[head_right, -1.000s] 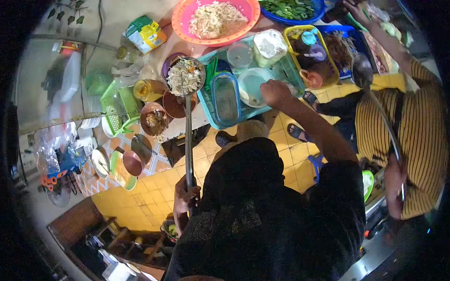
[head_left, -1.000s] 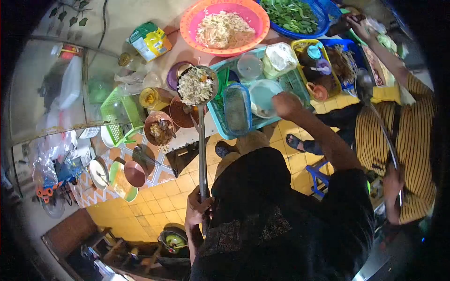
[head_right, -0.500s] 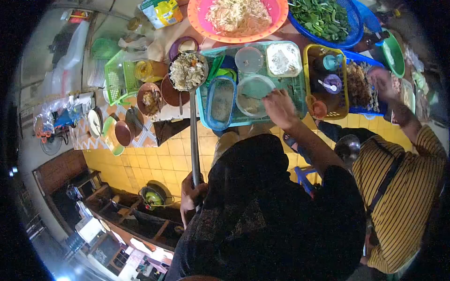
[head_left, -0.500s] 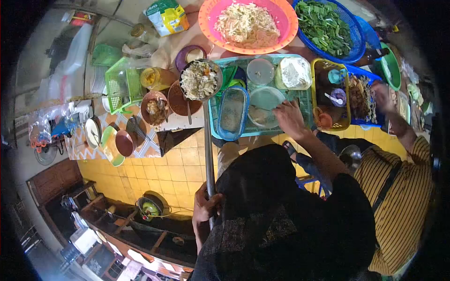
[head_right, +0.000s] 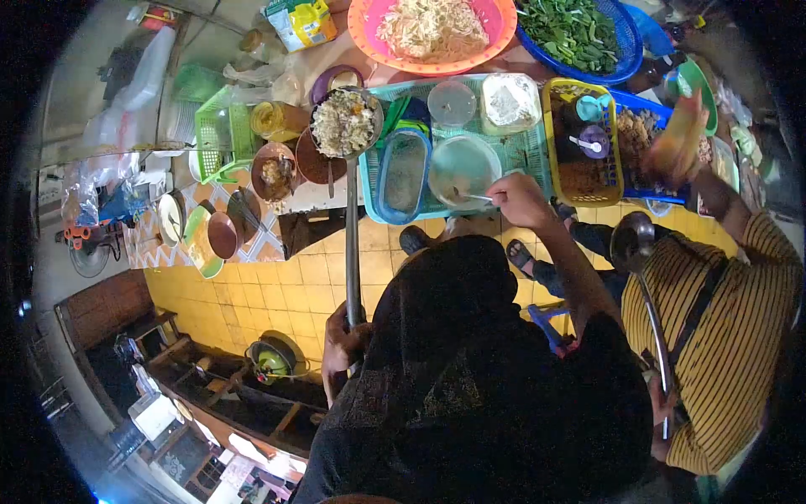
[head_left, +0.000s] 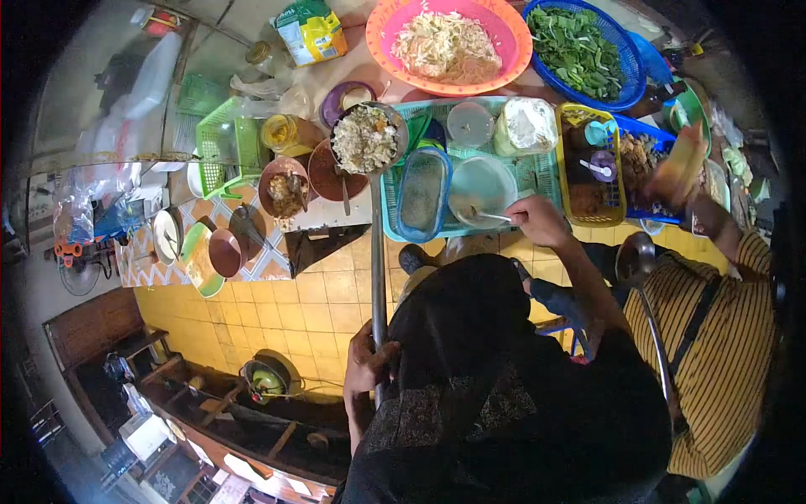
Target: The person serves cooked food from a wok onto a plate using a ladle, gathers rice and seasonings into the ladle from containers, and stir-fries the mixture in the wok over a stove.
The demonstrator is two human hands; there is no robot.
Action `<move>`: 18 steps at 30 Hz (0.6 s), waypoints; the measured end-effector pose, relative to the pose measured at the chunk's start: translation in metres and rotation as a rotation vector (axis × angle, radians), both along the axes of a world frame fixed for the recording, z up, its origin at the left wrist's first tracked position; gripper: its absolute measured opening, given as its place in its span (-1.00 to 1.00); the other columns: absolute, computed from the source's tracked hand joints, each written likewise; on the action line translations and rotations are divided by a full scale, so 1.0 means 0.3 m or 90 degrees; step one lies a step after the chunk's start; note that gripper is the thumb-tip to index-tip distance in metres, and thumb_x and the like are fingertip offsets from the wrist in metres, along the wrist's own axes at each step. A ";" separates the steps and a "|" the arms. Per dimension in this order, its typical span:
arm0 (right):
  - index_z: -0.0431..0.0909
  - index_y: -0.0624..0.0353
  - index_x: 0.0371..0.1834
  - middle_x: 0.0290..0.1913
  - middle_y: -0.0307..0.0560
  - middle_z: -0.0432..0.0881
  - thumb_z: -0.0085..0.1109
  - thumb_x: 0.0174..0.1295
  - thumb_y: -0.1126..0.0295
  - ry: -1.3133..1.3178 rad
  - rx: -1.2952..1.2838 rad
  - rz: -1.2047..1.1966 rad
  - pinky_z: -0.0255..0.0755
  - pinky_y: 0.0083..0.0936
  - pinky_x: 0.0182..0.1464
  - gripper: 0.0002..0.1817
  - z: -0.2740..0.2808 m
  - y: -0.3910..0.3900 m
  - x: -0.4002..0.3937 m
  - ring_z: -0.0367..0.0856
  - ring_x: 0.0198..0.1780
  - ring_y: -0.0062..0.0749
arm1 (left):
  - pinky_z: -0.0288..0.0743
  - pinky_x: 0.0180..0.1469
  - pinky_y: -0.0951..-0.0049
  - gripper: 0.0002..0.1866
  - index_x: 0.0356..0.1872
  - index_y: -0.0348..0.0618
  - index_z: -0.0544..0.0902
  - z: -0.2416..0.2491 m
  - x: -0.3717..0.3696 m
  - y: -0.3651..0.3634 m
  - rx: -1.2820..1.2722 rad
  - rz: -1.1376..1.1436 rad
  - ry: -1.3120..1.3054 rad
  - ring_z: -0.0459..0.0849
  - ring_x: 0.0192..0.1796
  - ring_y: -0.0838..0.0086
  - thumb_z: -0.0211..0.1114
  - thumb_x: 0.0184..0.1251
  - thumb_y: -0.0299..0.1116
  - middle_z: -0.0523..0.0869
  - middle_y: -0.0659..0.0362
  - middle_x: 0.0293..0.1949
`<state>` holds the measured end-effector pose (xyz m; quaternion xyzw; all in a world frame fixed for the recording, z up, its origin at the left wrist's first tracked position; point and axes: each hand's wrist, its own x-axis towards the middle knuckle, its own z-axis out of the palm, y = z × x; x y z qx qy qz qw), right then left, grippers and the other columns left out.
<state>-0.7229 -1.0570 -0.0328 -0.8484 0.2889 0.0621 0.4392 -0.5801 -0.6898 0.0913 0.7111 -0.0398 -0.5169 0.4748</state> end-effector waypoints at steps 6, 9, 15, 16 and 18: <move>0.65 0.27 -0.23 -0.29 0.12 0.68 0.14 0.17 0.49 -0.009 -0.073 -0.072 0.49 -0.32 -0.13 -0.84 -0.005 0.064 -0.036 0.67 -0.20 -0.09 | 0.32 -0.59 0.55 -0.71 -0.12 -0.32 0.48 -0.021 0.029 0.088 -0.039 -0.044 -0.010 0.49 -0.65 0.56 0.28 0.15 -0.49 0.55 0.21 -0.58; 0.65 0.27 -0.23 -0.28 0.12 0.68 0.14 0.17 0.50 -0.018 -0.093 -0.107 0.48 -0.32 -0.11 -0.84 -0.016 0.088 -0.047 0.67 -0.19 -0.08 | 0.33 -0.56 0.55 -0.69 -0.08 -0.32 0.50 -0.007 0.040 0.106 -0.025 -0.068 -0.023 0.48 -0.63 0.58 0.29 0.15 -0.48 0.55 0.23 -0.57; 0.65 0.27 -0.25 -0.31 0.13 0.68 0.12 0.16 0.51 -0.030 -0.099 -0.114 0.47 -0.31 -0.13 -0.85 -0.043 0.108 -0.065 0.66 -0.21 -0.06 | 0.34 -0.51 0.55 -0.66 -0.03 -0.35 0.51 -0.033 0.059 0.174 -0.020 -0.098 -0.006 0.48 -0.59 0.62 0.27 0.15 -0.48 0.58 0.25 -0.52; 0.65 0.26 -0.27 -0.32 0.14 0.67 0.10 0.16 0.50 -0.036 -0.082 -0.120 0.47 -0.28 -0.14 -0.85 -0.047 0.107 -0.068 0.66 -0.23 -0.04 | 0.34 -0.51 0.54 -0.65 -0.03 -0.35 0.51 -0.024 0.063 0.176 -0.021 -0.107 -0.008 0.48 -0.59 0.61 0.26 0.15 -0.47 0.59 0.25 -0.52; 0.64 0.25 -0.29 -0.34 0.14 0.66 0.09 0.16 0.50 -0.036 -0.077 -0.124 0.46 -0.27 -0.17 -0.85 -0.039 0.102 -0.063 0.65 -0.25 -0.04 | 0.36 -0.48 0.54 -0.63 0.00 -0.37 0.51 -0.025 0.061 0.178 -0.033 -0.111 -0.029 0.50 -0.56 0.60 0.26 0.14 -0.46 0.61 0.22 -0.49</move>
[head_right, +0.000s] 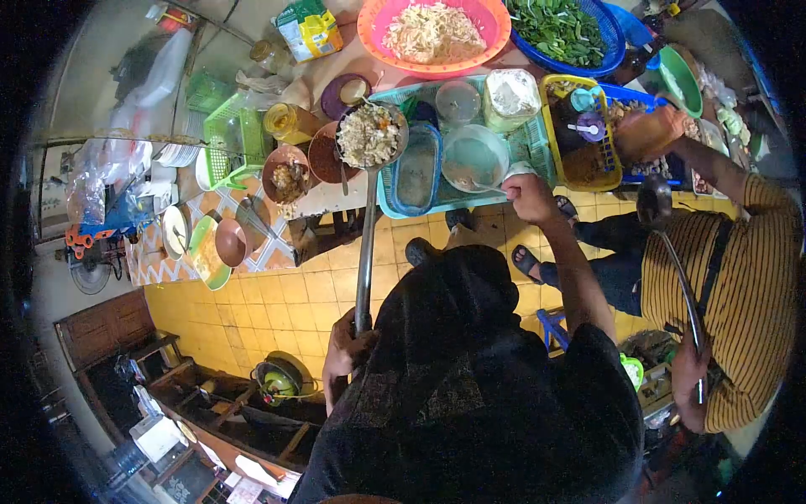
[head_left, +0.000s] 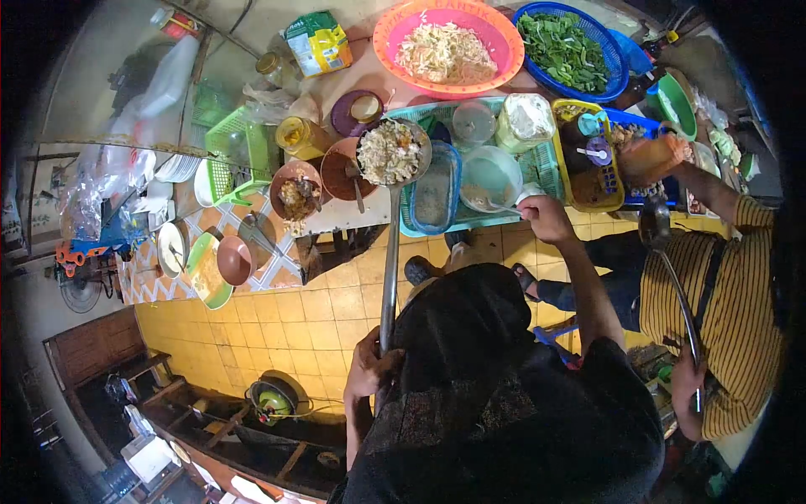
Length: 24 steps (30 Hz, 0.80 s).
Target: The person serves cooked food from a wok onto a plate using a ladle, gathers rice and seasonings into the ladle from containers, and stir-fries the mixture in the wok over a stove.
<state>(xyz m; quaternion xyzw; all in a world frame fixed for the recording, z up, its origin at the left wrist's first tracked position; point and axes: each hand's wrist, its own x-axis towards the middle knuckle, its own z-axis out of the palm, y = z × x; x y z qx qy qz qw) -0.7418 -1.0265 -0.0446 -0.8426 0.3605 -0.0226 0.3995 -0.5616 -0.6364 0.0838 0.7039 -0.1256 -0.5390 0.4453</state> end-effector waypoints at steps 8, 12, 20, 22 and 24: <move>0.63 0.25 -0.22 -0.31 0.12 0.66 0.10 0.21 0.52 -0.011 -0.044 -0.028 0.46 -0.32 -0.19 -0.86 0.282 0.018 0.099 0.65 -0.26 -0.06 | 0.44 -0.22 0.48 -0.55 0.07 -0.34 0.52 0.082 0.015 -0.004 0.056 -0.096 -0.060 0.58 -0.28 0.52 0.29 0.11 -0.41 0.69 0.05 -0.26; 0.62 0.26 -0.19 -0.29 0.13 0.68 0.12 0.21 0.50 -0.125 -0.113 0.006 0.48 -0.30 -0.16 -0.84 0.407 0.045 0.209 0.67 -0.21 -0.03 | 0.44 -0.17 0.43 -0.56 0.05 -0.33 0.53 0.098 0.008 -0.003 0.045 -0.058 -0.015 0.58 -0.23 0.48 0.30 0.11 -0.40 0.69 0.06 -0.26; 0.64 0.16 -0.27 -0.26 0.03 0.63 0.06 0.07 0.56 0.124 -0.423 -0.025 0.50 -0.20 -0.13 -0.80 0.283 0.028 0.208 0.61 -0.16 -0.03 | 0.43 -0.24 0.42 -0.56 0.03 -0.33 0.54 0.085 0.006 -0.008 0.057 -0.088 -0.070 0.59 -0.33 0.47 0.30 0.09 -0.38 0.70 0.05 -0.33; 0.66 0.11 -0.25 -0.26 -0.03 0.65 0.07 0.02 0.50 0.206 -0.453 0.095 0.52 -0.23 -0.11 -0.76 0.142 0.020 0.211 0.64 -0.14 -0.12 | 0.44 -0.24 0.42 -0.57 0.02 -0.34 0.54 0.035 0.006 0.020 0.054 -0.071 -0.049 0.58 -0.35 0.48 0.30 0.10 -0.38 0.70 0.05 -0.35; 0.67 0.11 -0.26 -0.22 -0.04 0.66 0.07 0.02 0.51 0.139 -0.540 0.229 0.52 -0.21 -0.11 -0.76 0.057 0.032 0.201 0.65 -0.15 -0.14 | 0.44 -0.25 0.42 -0.57 0.01 -0.34 0.54 0.028 0.004 0.022 0.052 -0.069 -0.053 0.58 -0.36 0.49 0.30 0.10 -0.38 0.70 0.07 -0.36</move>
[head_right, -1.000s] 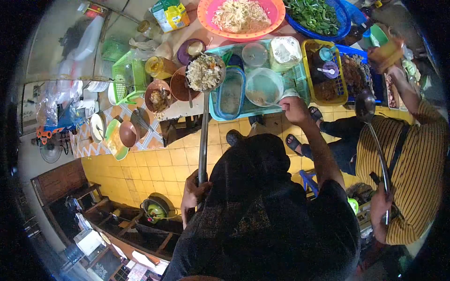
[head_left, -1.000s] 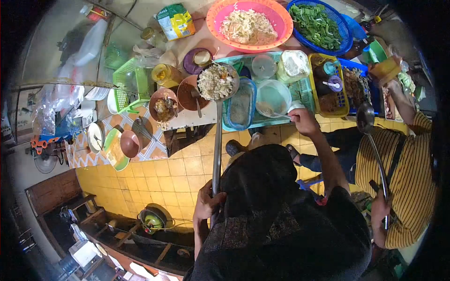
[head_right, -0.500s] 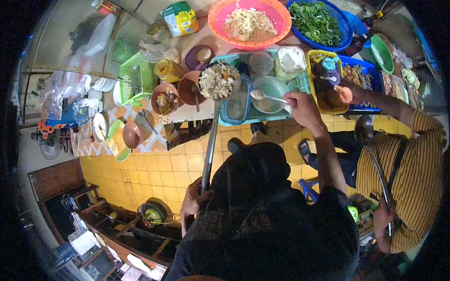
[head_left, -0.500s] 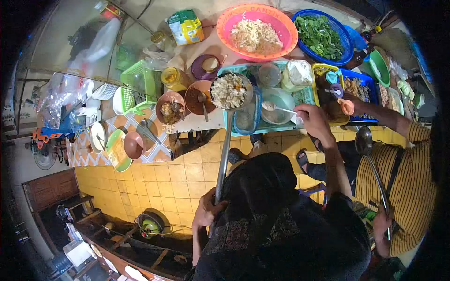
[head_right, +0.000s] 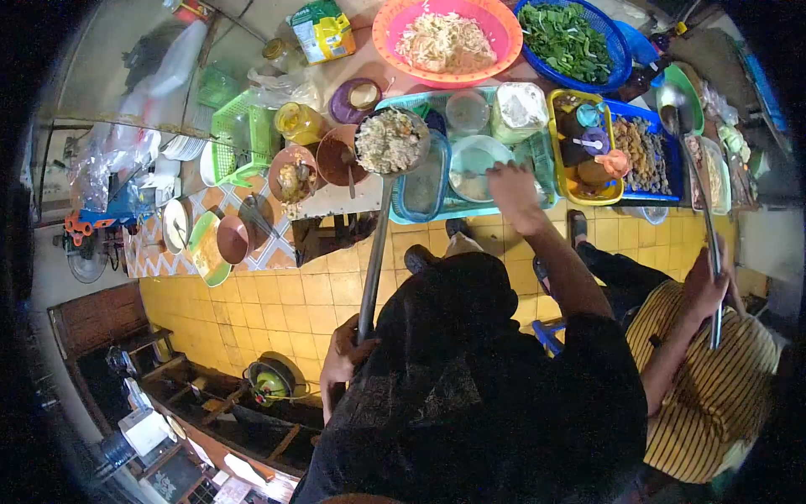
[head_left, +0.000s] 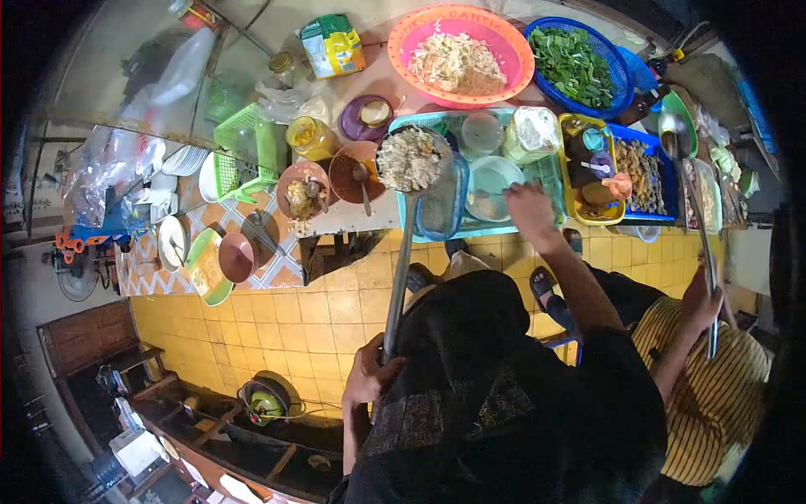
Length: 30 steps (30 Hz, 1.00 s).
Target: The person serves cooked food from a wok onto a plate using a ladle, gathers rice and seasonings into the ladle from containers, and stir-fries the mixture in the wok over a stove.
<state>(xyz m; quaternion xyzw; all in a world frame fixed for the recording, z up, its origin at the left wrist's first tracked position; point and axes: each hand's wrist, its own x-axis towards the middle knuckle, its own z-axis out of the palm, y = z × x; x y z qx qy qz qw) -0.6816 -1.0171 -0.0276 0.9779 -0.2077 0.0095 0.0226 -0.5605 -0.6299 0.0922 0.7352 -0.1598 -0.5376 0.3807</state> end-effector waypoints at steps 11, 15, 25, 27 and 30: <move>0.68 0.05 -0.28 -0.25 -0.01 0.69 0.03 0.13 0.44 -0.067 0.391 -0.142 0.51 -0.19 -0.08 -0.79 0.011 -0.101 -0.089 0.64 -0.17 -0.04 | 0.40 -0.27 0.47 -0.58 -0.02 -0.33 0.55 0.033 0.001 -0.025 -0.006 0.032 0.016 0.54 -0.36 0.53 0.32 0.07 -0.36 0.67 0.13 -0.38; 0.68 0.09 -0.28 -0.26 0.01 0.69 0.04 0.13 0.46 -0.099 0.439 -0.159 0.50 -0.24 -0.09 -0.80 0.054 -0.115 -0.107 0.65 -0.18 -0.06 | 0.40 -0.27 0.46 -0.55 -0.01 -0.32 0.55 0.008 0.004 -0.012 0.000 0.004 -0.005 0.54 -0.37 0.53 0.33 0.06 -0.33 0.67 0.13 -0.38; 0.64 0.23 -0.23 -0.31 0.10 0.68 0.14 0.17 0.49 -0.120 0.475 -0.157 0.48 -0.33 -0.20 -0.85 0.228 -0.132 -0.105 0.65 -0.27 -0.07 | 0.46 -0.18 0.40 -0.58 0.02 -0.34 0.53 0.059 -0.011 -0.041 0.020 -0.003 -0.002 0.61 -0.28 0.46 0.30 0.13 -0.39 0.71 0.01 -0.30; 0.64 0.22 -0.26 -0.34 0.09 0.66 0.12 0.15 0.50 -0.185 0.470 -0.130 0.49 -0.30 -0.20 -0.86 0.311 -0.118 -0.078 0.65 -0.29 -0.07 | 0.47 -0.14 0.37 -0.59 0.03 -0.34 0.53 0.062 -0.017 -0.044 0.014 -0.011 -0.013 0.63 -0.24 0.44 0.30 0.14 -0.40 0.72 -0.02 -0.27; 0.63 0.19 -0.37 -0.38 0.06 0.66 0.07 0.11 0.51 -0.175 0.176 -0.094 0.54 -0.29 -0.23 -0.88 0.369 -0.057 -0.017 0.68 -0.30 -0.13 | 0.47 -0.09 0.35 -0.58 0.02 -0.36 0.53 0.064 -0.018 -0.049 0.028 -0.039 -0.018 0.64 -0.20 0.43 0.29 0.13 -0.41 0.72 -0.03 -0.25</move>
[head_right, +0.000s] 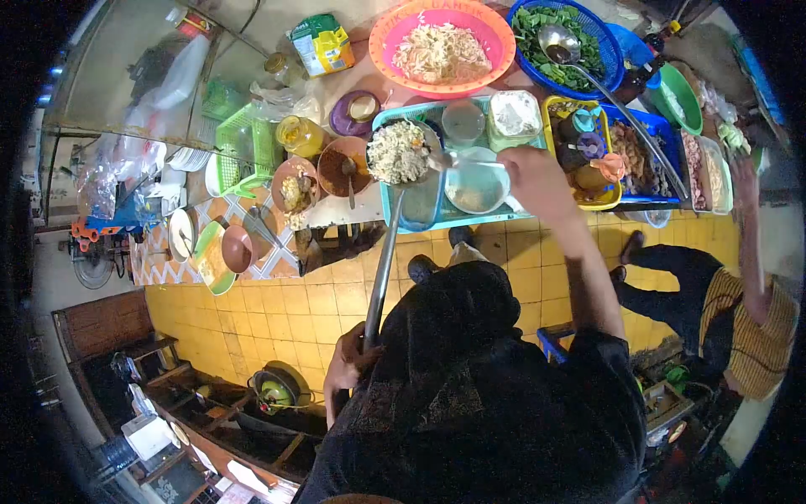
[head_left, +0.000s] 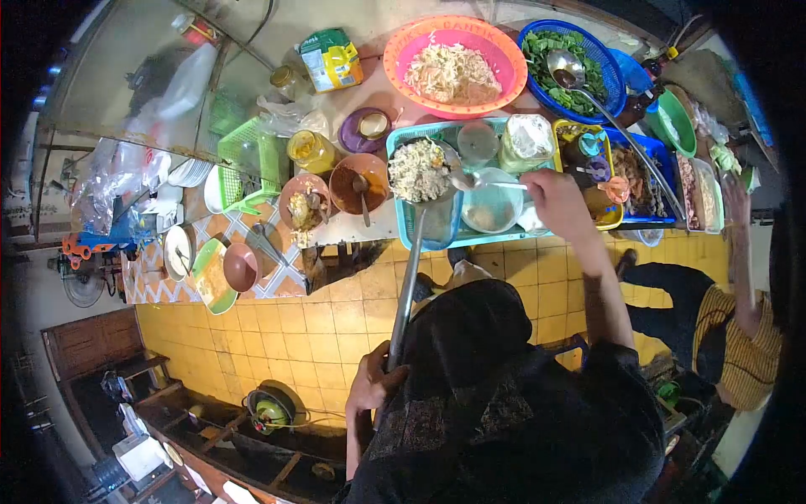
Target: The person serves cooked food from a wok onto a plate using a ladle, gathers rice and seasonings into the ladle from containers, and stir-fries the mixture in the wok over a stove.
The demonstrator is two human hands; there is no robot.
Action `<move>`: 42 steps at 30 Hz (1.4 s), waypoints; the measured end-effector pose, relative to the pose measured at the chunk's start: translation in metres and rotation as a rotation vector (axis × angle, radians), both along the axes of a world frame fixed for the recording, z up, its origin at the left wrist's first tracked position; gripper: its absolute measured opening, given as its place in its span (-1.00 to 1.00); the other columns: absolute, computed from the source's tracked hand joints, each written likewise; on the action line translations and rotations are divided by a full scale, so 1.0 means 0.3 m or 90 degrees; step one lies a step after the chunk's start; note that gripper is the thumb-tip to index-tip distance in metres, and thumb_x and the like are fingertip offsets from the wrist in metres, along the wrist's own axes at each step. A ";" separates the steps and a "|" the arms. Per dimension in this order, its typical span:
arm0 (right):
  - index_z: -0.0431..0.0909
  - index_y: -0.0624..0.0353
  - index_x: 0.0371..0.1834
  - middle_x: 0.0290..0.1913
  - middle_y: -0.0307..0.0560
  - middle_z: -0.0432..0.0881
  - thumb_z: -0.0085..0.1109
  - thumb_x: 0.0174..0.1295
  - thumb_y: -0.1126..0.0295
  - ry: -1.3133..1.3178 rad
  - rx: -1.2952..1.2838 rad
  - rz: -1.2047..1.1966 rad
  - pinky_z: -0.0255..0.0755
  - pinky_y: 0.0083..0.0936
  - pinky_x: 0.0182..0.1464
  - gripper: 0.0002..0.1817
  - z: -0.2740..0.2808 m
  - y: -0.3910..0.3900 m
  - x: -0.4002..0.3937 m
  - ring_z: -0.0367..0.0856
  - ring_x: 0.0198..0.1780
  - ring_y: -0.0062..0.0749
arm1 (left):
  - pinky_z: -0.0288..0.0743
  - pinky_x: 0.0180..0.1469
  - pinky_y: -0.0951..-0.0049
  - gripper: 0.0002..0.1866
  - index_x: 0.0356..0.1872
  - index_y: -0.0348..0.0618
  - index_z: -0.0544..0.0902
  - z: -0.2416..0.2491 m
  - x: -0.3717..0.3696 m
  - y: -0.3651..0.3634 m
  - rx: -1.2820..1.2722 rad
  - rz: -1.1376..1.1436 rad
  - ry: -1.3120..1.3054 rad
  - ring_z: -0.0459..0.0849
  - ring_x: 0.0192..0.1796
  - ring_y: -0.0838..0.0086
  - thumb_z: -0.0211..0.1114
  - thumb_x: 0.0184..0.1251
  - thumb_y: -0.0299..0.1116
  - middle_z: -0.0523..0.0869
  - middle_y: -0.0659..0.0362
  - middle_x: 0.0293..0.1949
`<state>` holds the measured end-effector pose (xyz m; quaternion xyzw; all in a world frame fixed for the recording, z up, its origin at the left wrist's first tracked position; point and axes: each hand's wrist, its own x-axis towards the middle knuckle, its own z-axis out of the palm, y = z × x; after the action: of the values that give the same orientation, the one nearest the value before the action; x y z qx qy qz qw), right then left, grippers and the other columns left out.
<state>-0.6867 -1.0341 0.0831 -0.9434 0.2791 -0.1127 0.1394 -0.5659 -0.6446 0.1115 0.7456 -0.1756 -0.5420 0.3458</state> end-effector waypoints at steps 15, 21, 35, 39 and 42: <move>0.04 0.32 0.39 0.39 0.30 0.13 0.26 0.12 0.38 -0.262 -0.063 -0.437 0.22 -0.12 0.33 -0.20 -0.285 -0.120 -0.155 0.09 0.43 0.18 | 0.41 -0.20 0.50 -0.61 0.01 -0.33 0.52 -0.005 -0.006 -0.031 -0.032 0.033 0.025 0.56 -0.29 0.51 0.26 0.13 -0.44 0.67 0.11 -0.29; 0.08 0.30 0.35 0.33 0.27 0.22 0.36 0.03 0.35 -0.151 -0.043 -0.566 0.35 -0.14 0.23 -0.15 -0.374 -0.349 -0.152 0.31 0.27 0.18 | 0.38 -0.26 0.47 -0.68 -0.05 -0.30 0.53 -0.029 0.012 -0.042 -0.044 -0.016 0.017 0.52 -0.33 0.53 0.26 0.16 -0.46 0.64 0.14 -0.36; 0.40 0.00 0.19 0.09 -0.06 0.58 0.43 -0.12 0.11 -0.276 0.045 -0.647 0.45 -0.10 0.04 -0.27 -0.350 -0.313 -0.087 0.55 0.11 -0.05 | 0.31 -0.34 0.51 -0.65 -0.05 -0.34 0.54 -0.074 0.057 -0.083 -0.166 -0.083 0.000 0.46 -0.39 0.56 0.21 0.10 -0.45 0.60 0.20 -0.42; 0.43 -0.04 0.17 -0.04 -0.11 0.62 0.45 -0.21 0.10 -0.199 -0.165 -0.402 0.45 -0.14 0.00 -0.24 -0.094 -0.249 -0.046 0.56 -0.01 -0.04 | 0.34 -0.32 0.50 -0.65 -0.02 -0.33 0.53 -0.080 0.076 -0.068 -0.170 -0.098 -0.002 0.48 -0.38 0.55 0.24 0.12 -0.50 0.60 0.18 -0.41; 0.47 -0.08 0.11 -0.09 -0.15 0.60 0.45 -0.26 0.09 -0.140 -0.351 -0.174 0.39 -0.20 0.09 -0.27 0.079 -0.192 0.008 0.50 0.00 -0.13 | 0.35 -0.31 0.50 -0.66 -0.01 -0.31 0.53 -0.067 0.083 -0.093 -0.172 -0.125 -0.007 0.49 -0.37 0.55 0.26 0.14 -0.55 0.61 0.18 -0.40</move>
<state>-0.6842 -1.0915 0.1068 -0.8817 0.3452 -0.3027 -0.1088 -0.5410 -0.6726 0.0915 0.6746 -0.3207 -0.5403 0.3874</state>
